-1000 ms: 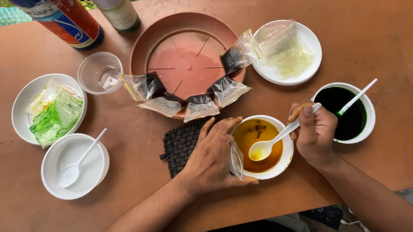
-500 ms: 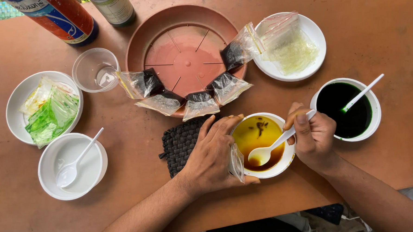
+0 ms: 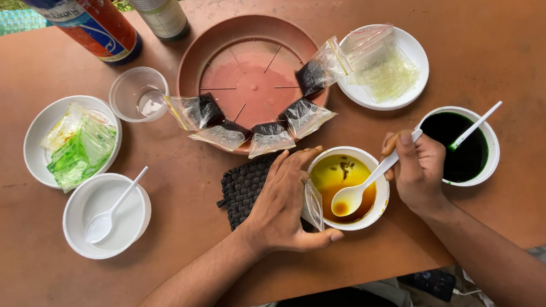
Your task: Filling small plastic bags with liquid using a spoon
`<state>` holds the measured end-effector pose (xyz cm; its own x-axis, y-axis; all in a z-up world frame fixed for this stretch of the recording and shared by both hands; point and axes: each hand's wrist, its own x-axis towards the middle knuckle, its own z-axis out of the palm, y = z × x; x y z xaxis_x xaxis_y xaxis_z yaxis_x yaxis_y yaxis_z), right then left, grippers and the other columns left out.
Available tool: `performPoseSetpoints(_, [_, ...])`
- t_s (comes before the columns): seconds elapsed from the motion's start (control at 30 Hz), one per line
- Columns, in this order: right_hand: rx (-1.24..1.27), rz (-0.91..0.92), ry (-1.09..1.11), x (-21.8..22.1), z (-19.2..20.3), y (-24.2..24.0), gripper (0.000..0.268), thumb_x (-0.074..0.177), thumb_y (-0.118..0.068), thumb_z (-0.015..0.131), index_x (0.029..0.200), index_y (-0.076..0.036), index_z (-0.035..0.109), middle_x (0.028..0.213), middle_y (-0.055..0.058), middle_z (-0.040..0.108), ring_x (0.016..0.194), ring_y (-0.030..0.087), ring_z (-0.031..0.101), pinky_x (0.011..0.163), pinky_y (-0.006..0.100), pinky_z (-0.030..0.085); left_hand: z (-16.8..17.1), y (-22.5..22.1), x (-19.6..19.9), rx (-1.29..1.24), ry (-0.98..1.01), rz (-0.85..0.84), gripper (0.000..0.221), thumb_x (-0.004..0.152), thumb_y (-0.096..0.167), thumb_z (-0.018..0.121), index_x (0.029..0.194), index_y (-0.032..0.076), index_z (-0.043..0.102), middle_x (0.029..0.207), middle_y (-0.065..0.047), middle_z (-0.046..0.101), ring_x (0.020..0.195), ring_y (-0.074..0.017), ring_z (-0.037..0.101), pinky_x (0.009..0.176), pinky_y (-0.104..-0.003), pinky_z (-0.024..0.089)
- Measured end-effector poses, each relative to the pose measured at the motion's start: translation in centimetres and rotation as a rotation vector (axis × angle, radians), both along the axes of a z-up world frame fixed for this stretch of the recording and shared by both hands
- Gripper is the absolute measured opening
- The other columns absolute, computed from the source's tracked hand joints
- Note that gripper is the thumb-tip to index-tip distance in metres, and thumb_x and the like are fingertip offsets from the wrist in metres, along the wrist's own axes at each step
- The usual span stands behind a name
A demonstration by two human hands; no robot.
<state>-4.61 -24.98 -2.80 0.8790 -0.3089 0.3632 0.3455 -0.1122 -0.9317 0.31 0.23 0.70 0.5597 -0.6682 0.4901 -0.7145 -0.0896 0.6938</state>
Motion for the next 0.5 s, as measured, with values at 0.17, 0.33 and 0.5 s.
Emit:
performPoseSetpoints(0.17, [0.1,-0.077,0.007,0.5,-0.2,-0.2,0.042,0.116,-0.023,0.044,0.082,-0.001,0.056,0.054,0.007,0.049,0.039,0.01,0.05,0.041,0.018,0.044,-1.3,0.2,0.1,-0.083,0.051,0.032,0.069,0.081,0.068,0.066,0.1,0.007,0.04,0.137,-0.025,0.054,0.128,-0.0475,0.055,0.11,-0.07,0.03])
performPoseSetpoints(0.33, [0.171,-0.177,0.169,0.4,4.1,0.8,0.039,0.109,-0.038,0.056,0.087,-0.006,0.058,0.073,0.012,0.055,0.048,0.011,0.048,0.058,0.022,0.04,-1.9,0.5,0.1,-0.039,-0.023,0.073,0.077,0.081,0.073,0.056,0.111,0.003,0.044,0.134,-0.014,0.056,0.12,-0.0325,0.059,0.107,-0.055,0.04])
performPoseSetpoints(0.5, [0.127,-0.14,0.068,1.1,7.5,2.3,0.044,0.11,-0.041,0.054,0.085,-0.006,0.056,0.054,0.007,0.041,0.051,0.015,0.046,0.061,0.026,0.039,-3.4,0.4,0.0,-0.059,-0.022,0.142,0.084,0.075,0.08,0.052,0.108,0.004,0.046,0.107,-0.009,0.059,0.095,-0.0248,0.06,0.094,-0.046,0.042])
